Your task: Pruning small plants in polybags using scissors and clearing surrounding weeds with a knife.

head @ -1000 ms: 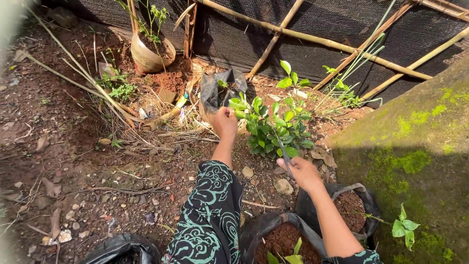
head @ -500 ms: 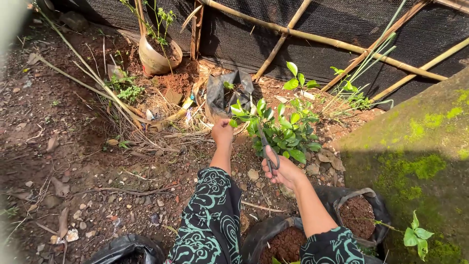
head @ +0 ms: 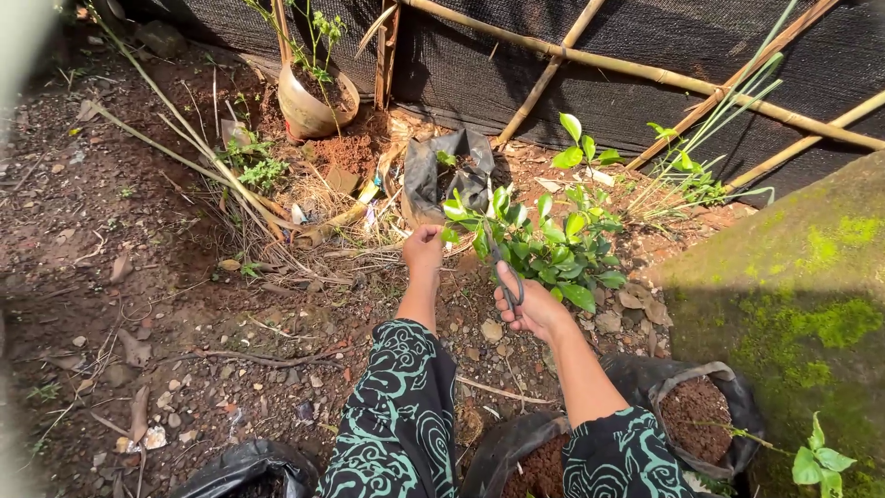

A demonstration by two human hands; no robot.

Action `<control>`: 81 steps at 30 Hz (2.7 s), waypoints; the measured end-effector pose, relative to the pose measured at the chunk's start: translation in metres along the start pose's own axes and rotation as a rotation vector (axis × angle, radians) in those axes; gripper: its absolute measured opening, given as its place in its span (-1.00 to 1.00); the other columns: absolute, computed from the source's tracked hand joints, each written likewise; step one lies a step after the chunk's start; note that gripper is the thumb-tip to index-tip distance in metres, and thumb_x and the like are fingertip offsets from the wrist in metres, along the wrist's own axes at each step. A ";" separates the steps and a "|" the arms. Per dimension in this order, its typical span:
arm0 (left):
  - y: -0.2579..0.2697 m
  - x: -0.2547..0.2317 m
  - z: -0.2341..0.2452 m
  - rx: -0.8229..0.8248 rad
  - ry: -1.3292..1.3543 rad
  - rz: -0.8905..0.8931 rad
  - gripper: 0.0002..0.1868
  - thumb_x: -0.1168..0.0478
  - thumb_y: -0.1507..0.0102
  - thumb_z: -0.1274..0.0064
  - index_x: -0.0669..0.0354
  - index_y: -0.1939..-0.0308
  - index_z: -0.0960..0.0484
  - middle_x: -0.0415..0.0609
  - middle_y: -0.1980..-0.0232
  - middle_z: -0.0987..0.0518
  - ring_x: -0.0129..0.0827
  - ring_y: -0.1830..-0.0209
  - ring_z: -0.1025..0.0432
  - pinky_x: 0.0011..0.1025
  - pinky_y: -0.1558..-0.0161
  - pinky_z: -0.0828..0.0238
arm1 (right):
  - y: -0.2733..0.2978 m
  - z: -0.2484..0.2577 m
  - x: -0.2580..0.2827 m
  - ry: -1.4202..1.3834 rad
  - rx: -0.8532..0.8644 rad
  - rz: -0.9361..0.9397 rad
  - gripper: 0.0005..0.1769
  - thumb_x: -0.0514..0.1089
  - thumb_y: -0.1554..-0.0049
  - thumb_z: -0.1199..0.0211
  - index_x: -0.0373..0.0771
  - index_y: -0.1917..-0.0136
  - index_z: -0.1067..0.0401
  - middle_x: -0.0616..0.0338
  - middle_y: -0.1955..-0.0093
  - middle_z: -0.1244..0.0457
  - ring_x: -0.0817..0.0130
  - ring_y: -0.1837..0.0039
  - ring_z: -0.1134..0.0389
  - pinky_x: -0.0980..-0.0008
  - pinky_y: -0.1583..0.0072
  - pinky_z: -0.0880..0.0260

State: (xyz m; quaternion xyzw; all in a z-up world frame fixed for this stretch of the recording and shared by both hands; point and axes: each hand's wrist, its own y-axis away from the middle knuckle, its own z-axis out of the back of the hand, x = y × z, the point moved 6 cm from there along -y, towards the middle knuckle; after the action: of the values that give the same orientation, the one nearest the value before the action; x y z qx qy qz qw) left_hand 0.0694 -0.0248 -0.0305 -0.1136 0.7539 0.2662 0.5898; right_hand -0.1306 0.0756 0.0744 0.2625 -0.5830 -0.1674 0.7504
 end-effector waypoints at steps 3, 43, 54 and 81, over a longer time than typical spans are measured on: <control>0.006 -0.007 0.006 -0.009 0.027 -0.034 -0.92 0.26 -0.10 -0.26 0.09 0.32 -0.76 -0.13 0.49 -0.55 -0.48 0.42 -0.40 -0.48 0.31 -0.39 | -0.005 -0.001 -0.003 -0.030 -0.021 0.013 -0.18 0.57 -0.12 -0.21 -0.31 0.12 -0.39 0.21 0.34 -0.16 0.46 0.42 -0.25 0.52 0.42 -0.30; 0.017 0.006 -0.013 0.314 0.141 0.105 -0.87 0.28 -0.15 -0.16 0.20 0.24 -0.71 -0.06 0.26 -0.61 -0.48 0.25 -0.50 -0.54 0.28 -0.61 | -0.004 -0.021 -0.003 -0.149 0.013 0.109 -0.18 0.64 -0.17 0.01 -0.21 0.14 -0.29 0.23 0.35 -0.13 0.47 0.38 -0.23 0.60 0.44 -0.14; 0.022 0.004 -0.014 0.377 0.215 0.131 -0.90 0.29 -0.13 -0.18 0.16 0.28 -0.69 -0.07 0.31 -0.64 -0.48 0.30 -0.55 -0.47 0.24 -0.65 | -0.029 -0.007 -0.019 -0.141 -0.091 0.196 -0.26 0.54 -0.19 -0.14 -0.23 0.22 -0.30 0.24 0.46 -0.09 0.53 0.50 -0.14 0.65 0.56 -0.04; -0.010 0.023 0.026 -0.323 -0.133 0.092 -0.34 -0.03 -0.28 -0.22 0.02 -0.43 -0.41 0.09 -0.29 -0.48 -0.03 -0.26 -0.44 -0.04 -0.26 -0.35 | -0.004 0.001 -0.029 -0.149 0.041 0.202 -0.13 0.63 -0.19 0.05 -0.28 0.02 -0.38 0.09 0.23 -0.25 0.34 0.24 -0.38 0.45 0.26 -0.47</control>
State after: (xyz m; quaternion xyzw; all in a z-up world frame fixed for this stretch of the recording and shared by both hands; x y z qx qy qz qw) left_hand 0.0893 -0.0154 -0.0593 -0.1542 0.6651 0.4174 0.5997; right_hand -0.1390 0.0886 0.0497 0.2045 -0.6639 -0.0978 0.7126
